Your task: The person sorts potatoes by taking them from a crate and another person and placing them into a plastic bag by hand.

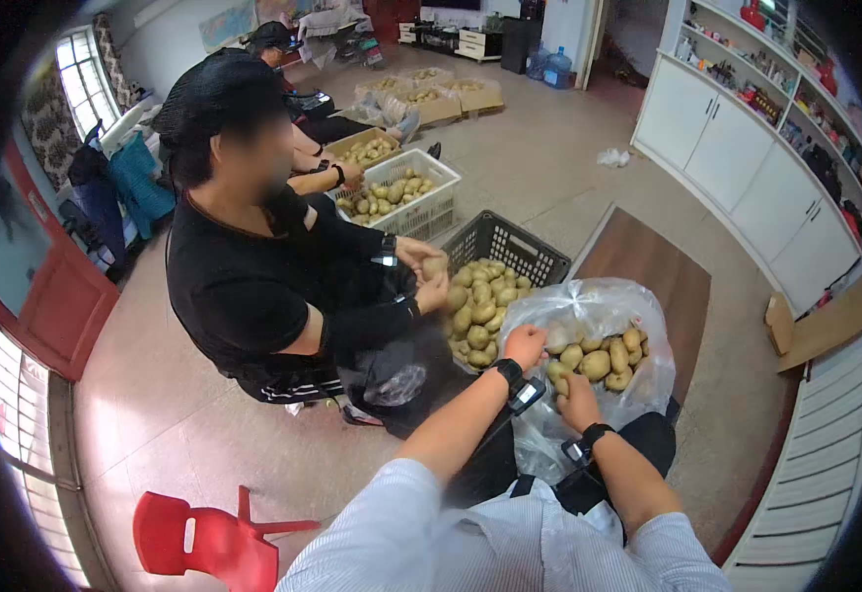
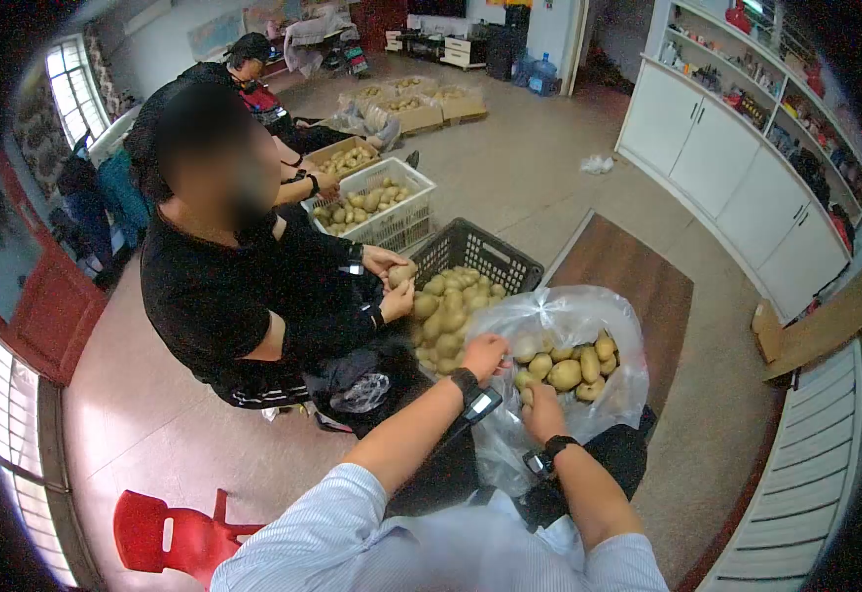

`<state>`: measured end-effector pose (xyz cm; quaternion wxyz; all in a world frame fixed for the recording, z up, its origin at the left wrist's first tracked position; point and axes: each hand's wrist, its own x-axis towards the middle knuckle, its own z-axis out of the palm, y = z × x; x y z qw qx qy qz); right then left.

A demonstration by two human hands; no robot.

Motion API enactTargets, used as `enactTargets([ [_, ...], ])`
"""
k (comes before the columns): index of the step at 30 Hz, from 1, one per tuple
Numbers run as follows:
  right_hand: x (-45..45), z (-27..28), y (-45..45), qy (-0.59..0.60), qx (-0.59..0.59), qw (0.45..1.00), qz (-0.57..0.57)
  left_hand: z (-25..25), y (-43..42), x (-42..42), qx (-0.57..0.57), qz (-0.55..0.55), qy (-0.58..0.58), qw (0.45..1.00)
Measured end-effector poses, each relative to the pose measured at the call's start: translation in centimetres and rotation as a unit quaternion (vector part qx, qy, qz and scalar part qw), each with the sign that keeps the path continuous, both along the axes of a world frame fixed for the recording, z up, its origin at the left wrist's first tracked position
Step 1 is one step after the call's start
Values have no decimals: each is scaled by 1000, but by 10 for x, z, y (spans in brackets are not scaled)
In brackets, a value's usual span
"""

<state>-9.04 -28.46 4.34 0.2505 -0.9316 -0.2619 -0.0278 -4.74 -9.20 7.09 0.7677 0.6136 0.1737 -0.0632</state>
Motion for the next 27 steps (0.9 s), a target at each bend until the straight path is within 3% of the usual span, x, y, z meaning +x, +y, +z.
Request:
enactTargets([
  [2, 5, 2, -3, 93, 123, 985, -71, -4, 1, -2, -13, 1, -1, 1000],
  [6, 7, 27, 1, 84, 171, 978, -79, -3, 6, -5, 45, -33, 15, 998],
  [8, 6, 54, 14, 276, 277, 914, -105, 5, 7, -8, 73, -100, 26, 992],
  [9, 7, 58, 18, 271, 282, 914, -109, 9, 7, -8, 76, -105, 21, 991],
  [11, 7, 65, 25, 337, 326, 881, -62, 15, 3, -11, -69, -182, -7, 981],
  [12, 4, 70, 31, 334, 321, 883, -73, 38, 4, -22, -53, -185, -10, 981],
  [15, 15, 51, 34, 275, 287, 915, -63, 20, 3, -3, -94, -269, 29, 958],
  [16, 19, 52, 33, 275, 290, 914, -62, 14, 2, 0, -137, -259, 49, 955],
  [20, 26, 47, 22, 280, 252, 920, -105, -12, 4, 20, -129, -245, 46, 960],
  [22, 37, 24, 13, 3, 145, 988, -50, -31, 12, 33, -161, -152, 56, 974],
  [23, 37, 18, 8, 7, 151, 987, -54, -41, 19, 39, -156, -153, 61, 974],
  [25, 34, 23, -2, -2, -15, 997, -75, -57, 35, 50, -236, -41, 59, 969],
  [26, 36, 20, -5, 2, -10, 997, -79, -59, 40, 50, -231, -44, 64, 970],
  [27, 39, 17, -9, 10, -45, 996, -70, -51, 43, 47, -242, 37, 66, 967],
])
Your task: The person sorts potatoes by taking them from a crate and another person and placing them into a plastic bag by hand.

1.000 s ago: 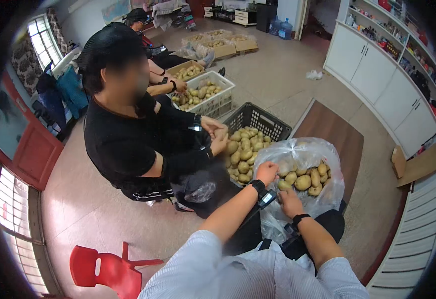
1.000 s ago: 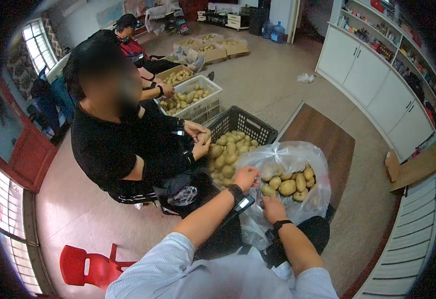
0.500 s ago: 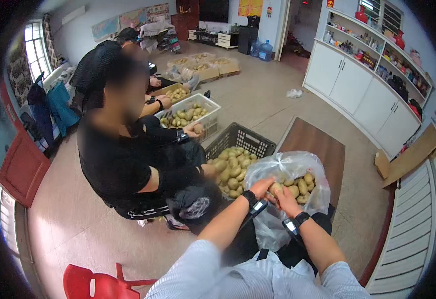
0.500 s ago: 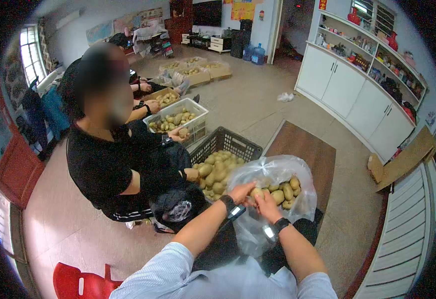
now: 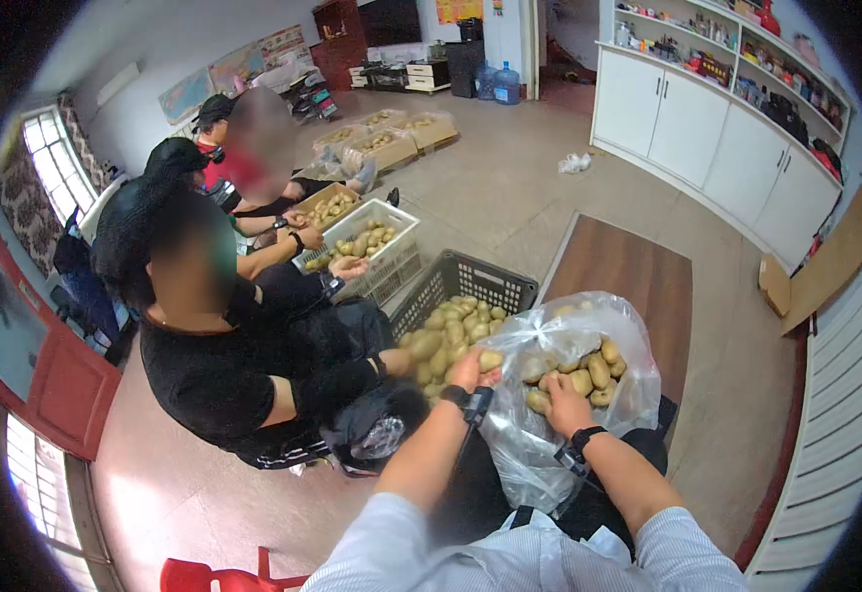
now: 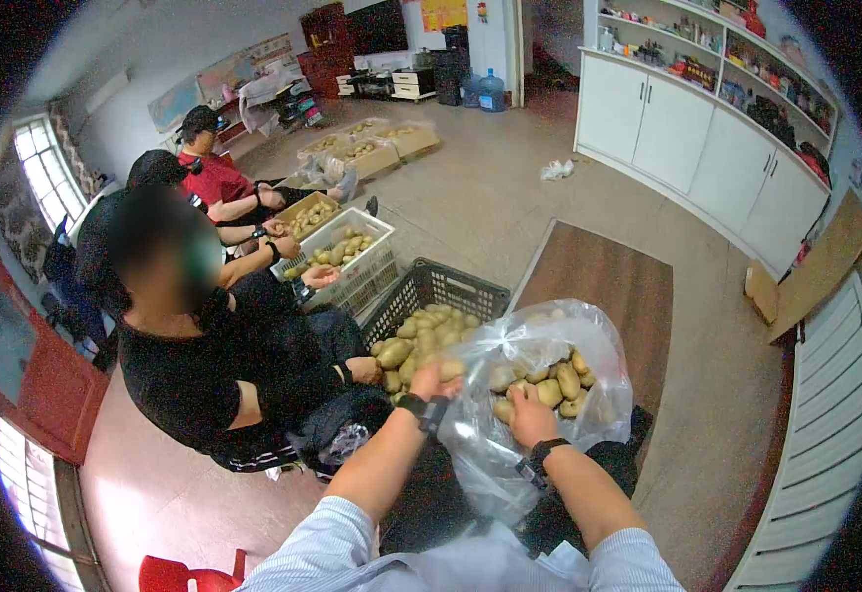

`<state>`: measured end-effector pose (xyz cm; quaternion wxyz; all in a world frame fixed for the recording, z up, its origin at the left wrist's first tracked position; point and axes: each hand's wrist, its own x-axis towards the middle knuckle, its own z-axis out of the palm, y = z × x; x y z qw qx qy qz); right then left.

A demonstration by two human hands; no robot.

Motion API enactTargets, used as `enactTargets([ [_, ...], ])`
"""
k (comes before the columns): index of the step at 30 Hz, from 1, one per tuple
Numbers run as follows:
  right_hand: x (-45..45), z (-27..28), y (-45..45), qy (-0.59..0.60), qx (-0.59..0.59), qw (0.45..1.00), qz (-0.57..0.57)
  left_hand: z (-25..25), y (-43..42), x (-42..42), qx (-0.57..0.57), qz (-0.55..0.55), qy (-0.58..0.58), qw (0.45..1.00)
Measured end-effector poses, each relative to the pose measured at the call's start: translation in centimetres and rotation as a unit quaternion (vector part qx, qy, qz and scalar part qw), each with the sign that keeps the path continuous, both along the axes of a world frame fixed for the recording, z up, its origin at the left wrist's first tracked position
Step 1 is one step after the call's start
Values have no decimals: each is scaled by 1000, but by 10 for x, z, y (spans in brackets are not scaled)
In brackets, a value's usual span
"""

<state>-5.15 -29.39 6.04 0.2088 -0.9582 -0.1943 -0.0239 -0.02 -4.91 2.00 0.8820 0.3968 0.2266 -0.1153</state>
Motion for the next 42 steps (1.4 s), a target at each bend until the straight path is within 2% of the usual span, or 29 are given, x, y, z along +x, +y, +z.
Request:
enactTargets([
  [1, 2, -1, -4, 11, -34, 999, 10, 1, 4, 1, -6, 80, 21, 997],
  [4, 0, 0, -10, 17, -64, 998, 23, -8, 24, 5, 23, 124, 23, 992],
  [6, 3, -4, -4, 28, -78, 996, 17, -18, 26, -2, 196, 108, -89, 971],
  [8, 2, -11, -1, 38, -96, 995, 14, 28, 23, -13, 32, 187, 37, 981],
  [10, 3, -21, 4, 0, -138, 990, -6, 6, 36, -11, 88, 181, 20, 979],
  [12, 1, -31, 8, -25, -133, 991, 6, -48, 70, -5, 244, 97, -58, 963],
  [13, -1, -34, 9, -53, -132, 990, 16, -89, 95, 0, 426, 22, -136, 894],
  [14, -3, -35, 9, -50, -128, 990, 15, -131, 117, 4, 557, -18, -203, 805],
  [16, -3, -33, 7, -42, -121, 991, 45, -124, 122, 3, 585, -45, -166, 792],
  [17, -3, -34, 6, -44, -118, 991, 40, -154, 136, 12, 503, 21, -158, 849],
  [20, -7, -41, -1, -51, -145, 987, 50, -69, 90, -10, 729, -19, -91, 678],
  [21, -10, -44, -4, -57, -139, 987, 55, -52, 79, -15, 751, -14, -79, 655],
  [22, -13, -47, -7, -63, -134, 987, 60, -37, 68, -18, 727, 1, -61, 684],
  [23, -14, -51, -12, -85, -123, 986, 68, -17, 58, -21, 374, 141, 1, 917],
  [24, -16, -56, -17, -86, -127, 986, 62, -17, 55, -21, 370, 137, -3, 919],
  [25, -15, -60, -21, -50, -117, 990, 63, -16, 56, -22, 594, 63, -26, 802],
  [26, -14, -64, -25, -13, -106, 992, 64, -16, 58, -24, 777, -12, -47, 628],
  [27, -18, -55, -28, -13, -111, 992, 61, -36, 65, -15, 771, -20, -29, 636],
  [29, -27, -18, -32, 127, -40, 991, -27, -48, 67, -5, 760, -26, -21, 649],
  [30, -25, -25, -34, 126, -44, 991, -29, -55, 71, 1, 755, -33, -7, 655],
  [31, -19, -40, -37, 142, 24, 989, -45, -148, 98, 36, 767, 6, -18, 641],
  [32, -16, -50, -38, 159, 93, 981, -60, -139, 95, 34, 765, 7, -18, 643],
  [33, -14, -48, -37, 158, 91, 981, -59, -114, 89, 29, 716, -13, -28, 697],
  [35, -8, -40, -33, 185, 167, 964, -97, -105, 80, 26, 661, -32, -37, 748],
  [36, -4, -40, -30, 186, 166, 964, -96, -82, 67, 19, 528, -6, -37, 848],
  [37, 3, -43, -27, 199, 214, 951, -100, -57, 52, 13, 331, 28, -20, 943],
  [38, 10, -43, -24, 211, 263, 936, -104, -38, 41, 7, 214, 16, -17, 976],
  [40, 11, -12, -8, 175, 282, 939, -94, -6, 21, -5, 137, -45, -14, 989],
  [42, 19, 6, 5, 325, 315, 886, -98, 23, 2, -13, 172, -101, -8, 980],
])
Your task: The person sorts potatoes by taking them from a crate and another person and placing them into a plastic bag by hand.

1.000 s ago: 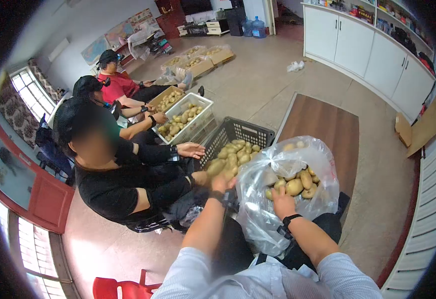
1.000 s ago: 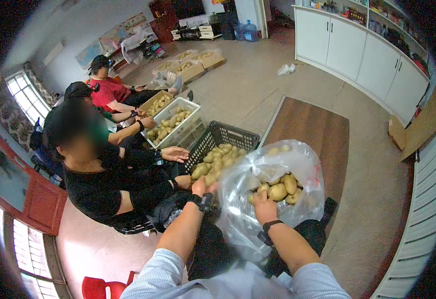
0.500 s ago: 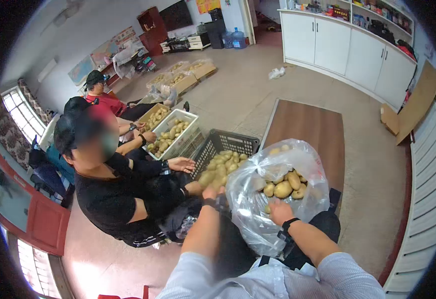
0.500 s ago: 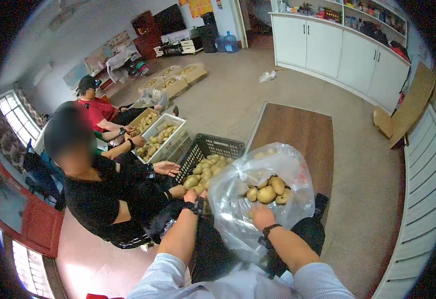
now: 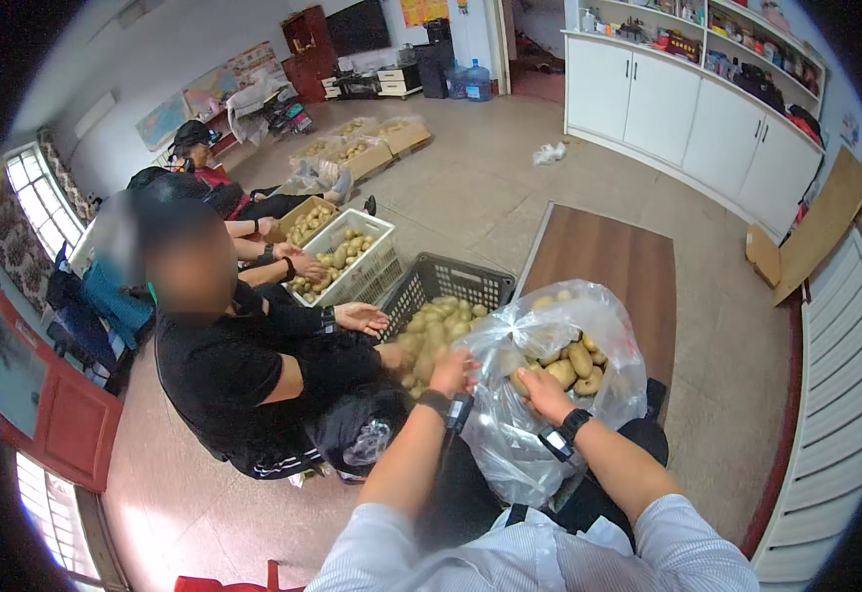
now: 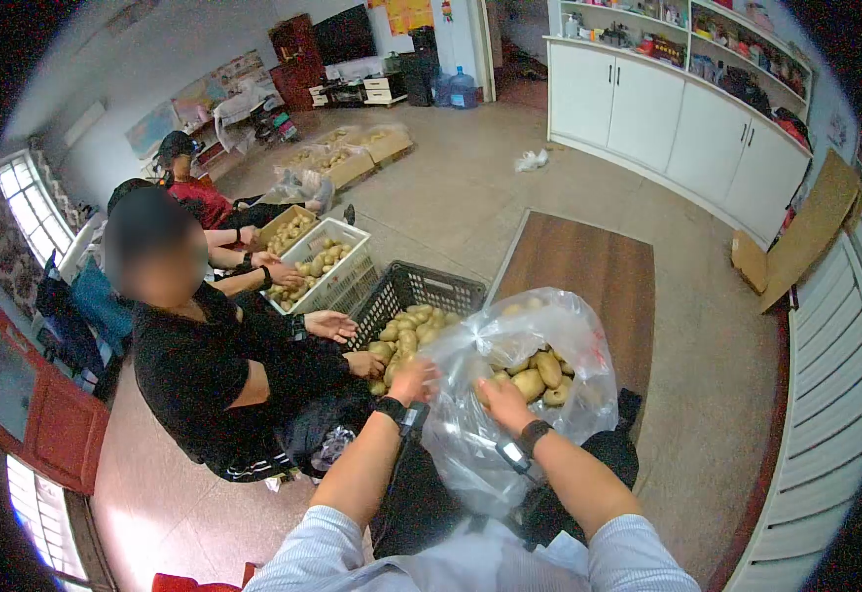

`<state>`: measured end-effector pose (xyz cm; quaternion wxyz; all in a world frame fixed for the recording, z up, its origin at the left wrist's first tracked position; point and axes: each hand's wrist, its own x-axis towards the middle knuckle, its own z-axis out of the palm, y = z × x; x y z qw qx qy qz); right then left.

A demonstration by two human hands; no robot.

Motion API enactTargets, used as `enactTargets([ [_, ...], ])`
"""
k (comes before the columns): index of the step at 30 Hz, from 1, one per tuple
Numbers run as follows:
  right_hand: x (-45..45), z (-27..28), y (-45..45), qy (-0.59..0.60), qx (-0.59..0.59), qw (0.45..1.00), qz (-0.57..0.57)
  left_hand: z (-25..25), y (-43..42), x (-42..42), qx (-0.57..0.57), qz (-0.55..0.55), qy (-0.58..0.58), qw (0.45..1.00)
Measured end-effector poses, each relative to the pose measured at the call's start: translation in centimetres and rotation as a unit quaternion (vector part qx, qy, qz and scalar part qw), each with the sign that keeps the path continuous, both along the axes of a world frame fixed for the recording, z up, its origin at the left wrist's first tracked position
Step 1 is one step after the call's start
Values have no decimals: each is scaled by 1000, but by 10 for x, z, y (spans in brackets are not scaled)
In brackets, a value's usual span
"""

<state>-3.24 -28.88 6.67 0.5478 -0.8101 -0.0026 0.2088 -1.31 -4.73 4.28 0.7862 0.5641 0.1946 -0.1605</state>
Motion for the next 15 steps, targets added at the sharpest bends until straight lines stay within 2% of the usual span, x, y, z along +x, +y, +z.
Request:
enactTargets([
  [1, -1, 16, 8, -1, -1, 1000, 1, 7, -6, -1, 36, -58, 14, 998],
  [2, -4, 31, 16, 16, 45, 999, 5, 13, -10, -1, 36, -57, 14, 998],
  [4, 1, 36, 30, 39, 91, 995, 6, 26, -20, -6, -24, -144, 64, 987],
  [5, 6, 25, 35, -128, 68, 989, 37, 35, -23, -9, -16, -177, 44, 983],
  [6, 6, 16, 37, -288, 42, 955, 65, 23, -25, -4, -29, -152, 53, 987],
  [7, 4, 14, 37, -371, -27, 927, 54, 17, -18, 0, -80, -225, 42, 970],
  [8, 0, 12, 36, -442, -99, 890, 46, 27, -18, -4, 33, -250, -49, 966],
  [10, -1, 17, 35, -278, -48, 959, 16, 16, -19, -3, -113, -181, 26, 977],
  [11, -5, 10, 27, -263, -55, 963, 10, 8, -14, 1, -51, -203, 38, 977],
  [12, -8, 5, 23, -243, -57, 968, 22, 3, -10, 5, -80, -169, 55, 981],
  [14, -8, 4, 15, -230, -59, 971, 35, -4, -8, 6, -125, -31, 44, 991],
  [15, -14, 2, 6, -255, -128, 958, 40, -6, -6, 5, -126, -30, 46, 990],
])
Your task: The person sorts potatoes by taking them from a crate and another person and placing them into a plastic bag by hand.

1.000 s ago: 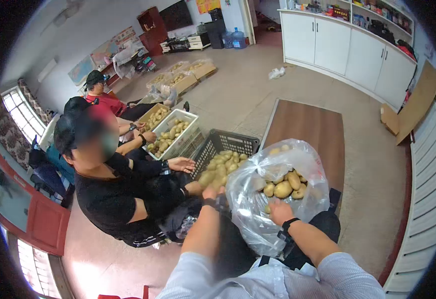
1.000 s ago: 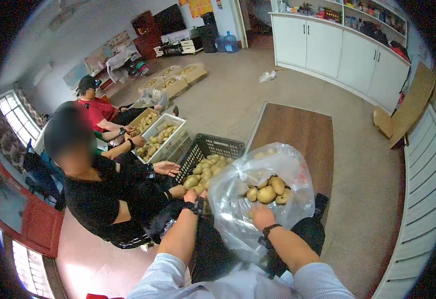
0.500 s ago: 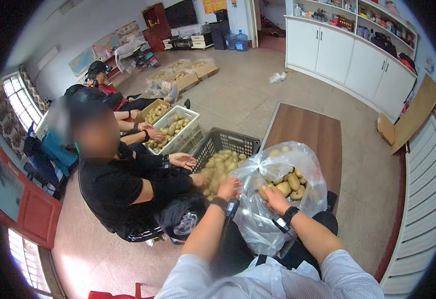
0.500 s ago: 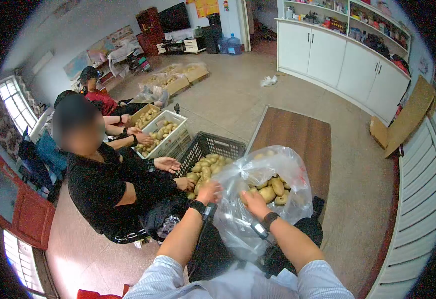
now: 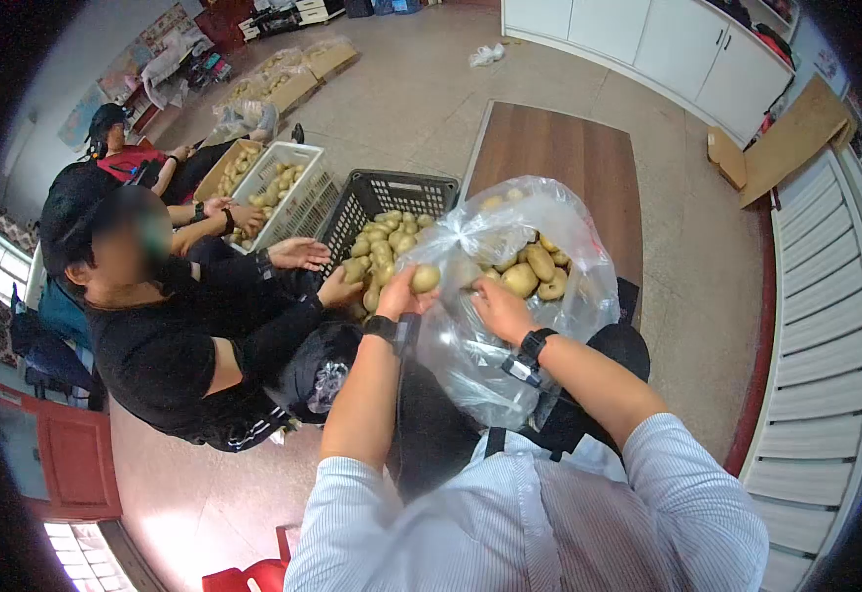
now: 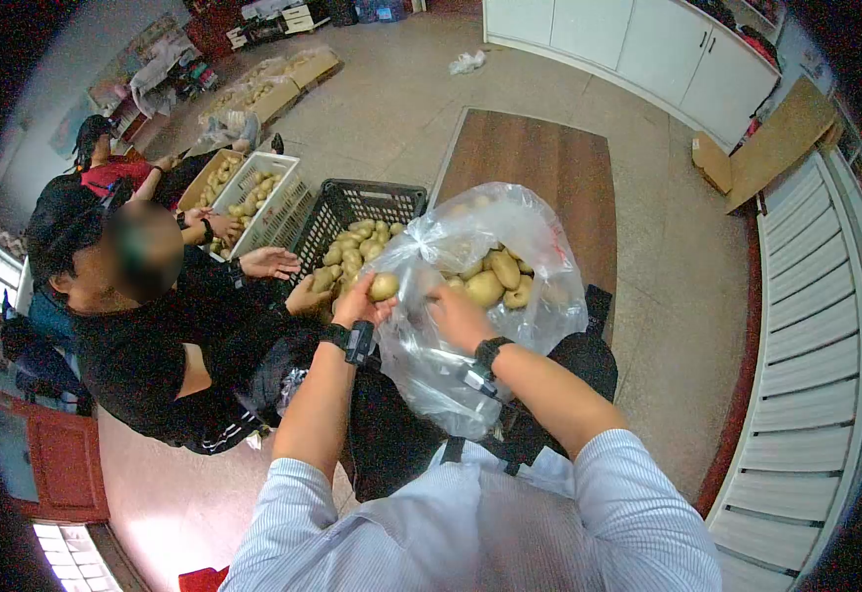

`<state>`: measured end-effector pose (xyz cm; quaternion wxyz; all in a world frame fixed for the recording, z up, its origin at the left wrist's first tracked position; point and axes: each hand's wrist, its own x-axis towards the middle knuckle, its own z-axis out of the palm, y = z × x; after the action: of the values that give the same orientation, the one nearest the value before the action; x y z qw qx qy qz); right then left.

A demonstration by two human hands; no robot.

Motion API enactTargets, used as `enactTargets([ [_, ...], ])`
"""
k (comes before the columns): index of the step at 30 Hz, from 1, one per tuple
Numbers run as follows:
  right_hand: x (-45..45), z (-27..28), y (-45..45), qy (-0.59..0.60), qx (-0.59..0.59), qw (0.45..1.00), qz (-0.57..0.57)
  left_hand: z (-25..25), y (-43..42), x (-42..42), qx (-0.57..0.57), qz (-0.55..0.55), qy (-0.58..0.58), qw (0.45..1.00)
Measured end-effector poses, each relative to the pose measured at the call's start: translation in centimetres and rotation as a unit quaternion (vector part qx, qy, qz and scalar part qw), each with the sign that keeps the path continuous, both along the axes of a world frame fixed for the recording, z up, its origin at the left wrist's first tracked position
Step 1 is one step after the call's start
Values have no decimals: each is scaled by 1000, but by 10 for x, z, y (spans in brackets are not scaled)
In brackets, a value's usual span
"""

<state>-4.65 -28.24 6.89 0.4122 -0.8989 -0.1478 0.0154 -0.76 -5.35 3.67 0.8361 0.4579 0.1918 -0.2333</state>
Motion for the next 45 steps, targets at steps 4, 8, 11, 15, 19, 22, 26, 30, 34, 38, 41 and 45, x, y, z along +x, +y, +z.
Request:
enactTargets([
  [4, 1, -13, -37, -90, -121, 988, -35, -15, 23, 12, -39, 134, 27, 990],
  [8, 9, -27, -54, -54, -150, 985, -70, -24, 26, 13, -12, 234, 23, 972],
  [11, 15, -34, -59, -20, -170, 984, -41, -29, 36, 16, 12, 267, 16, 963],
  [15, 13, -29, -55, -37, -206, 978, -17, -44, 47, 14, -52, 352, -7, 934],
  [19, 5, -15, -44, -54, -219, 974, 17, -35, 53, 2, 19, 356, -22, 934],
  [22, 5, -20, -45, -86, -224, 971, 17, -21, 52, -3, 102, 351, -30, 930],
  [26, 6, -34, -44, -103, -245, 964, 5, -52, 77, -8, 622, 68, -155, 764],
  [30, 5, -34, -45, -113, -252, 961, -11, -45, 65, -10, 533, 154, -196, 809],
  [34, 0, -33, -47, -114, -241, 964, 9, -17, 57, -18, 491, 222, -109, 835],
  [38, -5, -26, -45, -85, -238, 967, 12, -52, 68, -8, 441, 227, -135, 858],
  [41, -11, -21, -43, -70, -253, 965, 3, -45, 55, -2, 19, 385, -73, 920],
  [45, -17, -24, -38, -59, -251, 966, -31, -38, 44, 2, -51, 355, -37, 933],
])
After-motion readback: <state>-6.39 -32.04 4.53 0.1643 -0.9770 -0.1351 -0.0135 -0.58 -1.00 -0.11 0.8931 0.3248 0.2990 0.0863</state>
